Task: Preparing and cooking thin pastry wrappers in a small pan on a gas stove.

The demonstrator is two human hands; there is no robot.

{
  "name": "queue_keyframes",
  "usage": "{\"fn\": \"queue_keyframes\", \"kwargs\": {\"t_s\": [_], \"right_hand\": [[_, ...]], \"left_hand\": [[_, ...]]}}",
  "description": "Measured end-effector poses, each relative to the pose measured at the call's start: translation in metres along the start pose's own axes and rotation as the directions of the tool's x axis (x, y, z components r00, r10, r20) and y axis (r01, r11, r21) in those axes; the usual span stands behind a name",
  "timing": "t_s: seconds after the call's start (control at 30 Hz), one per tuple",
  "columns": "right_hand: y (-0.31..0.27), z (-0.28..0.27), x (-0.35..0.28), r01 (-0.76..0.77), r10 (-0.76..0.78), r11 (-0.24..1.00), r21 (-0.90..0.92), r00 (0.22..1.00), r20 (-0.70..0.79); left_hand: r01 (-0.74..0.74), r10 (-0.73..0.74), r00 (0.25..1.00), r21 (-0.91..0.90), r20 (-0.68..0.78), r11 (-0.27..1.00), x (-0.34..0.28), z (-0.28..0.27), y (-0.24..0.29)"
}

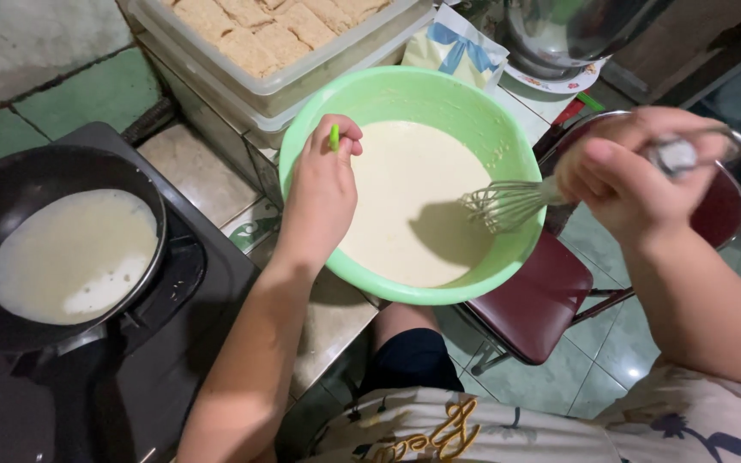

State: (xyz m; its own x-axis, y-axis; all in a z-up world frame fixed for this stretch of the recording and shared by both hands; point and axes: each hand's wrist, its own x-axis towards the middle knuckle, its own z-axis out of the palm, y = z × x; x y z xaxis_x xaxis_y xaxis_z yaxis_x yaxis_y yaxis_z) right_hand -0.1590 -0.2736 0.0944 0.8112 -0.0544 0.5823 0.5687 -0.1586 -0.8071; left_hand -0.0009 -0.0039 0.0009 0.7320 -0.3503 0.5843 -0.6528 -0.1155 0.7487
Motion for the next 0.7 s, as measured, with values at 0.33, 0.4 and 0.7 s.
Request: {"fn": "queue_keyframes", "kwargs": {"t_s": [0.33,0.4,0.7], "right_hand": [[0.079,-0.049,0.058,0.119,-0.089,0.988,0.099,0.961,-0.261],[0.084,-0.064,0.066,0.118,-0.067,0.984,0.133,0.939,-0.338],[0.11,-0.114,0.067,0.019,0.064,0.978,0.206,0.92,-0.386]], "left_hand": [[-0.049,0.048,0.999,-0.014,-0.014,0.999,0.0,0.0,0.0],[-0.05,0.05,0.999,-0.021,-0.013,0.999,0.001,0.0,0.0],[-0.032,0.031,0.999,-0.057,-0.019,0.998,0.0,0.0,0.001]]}}
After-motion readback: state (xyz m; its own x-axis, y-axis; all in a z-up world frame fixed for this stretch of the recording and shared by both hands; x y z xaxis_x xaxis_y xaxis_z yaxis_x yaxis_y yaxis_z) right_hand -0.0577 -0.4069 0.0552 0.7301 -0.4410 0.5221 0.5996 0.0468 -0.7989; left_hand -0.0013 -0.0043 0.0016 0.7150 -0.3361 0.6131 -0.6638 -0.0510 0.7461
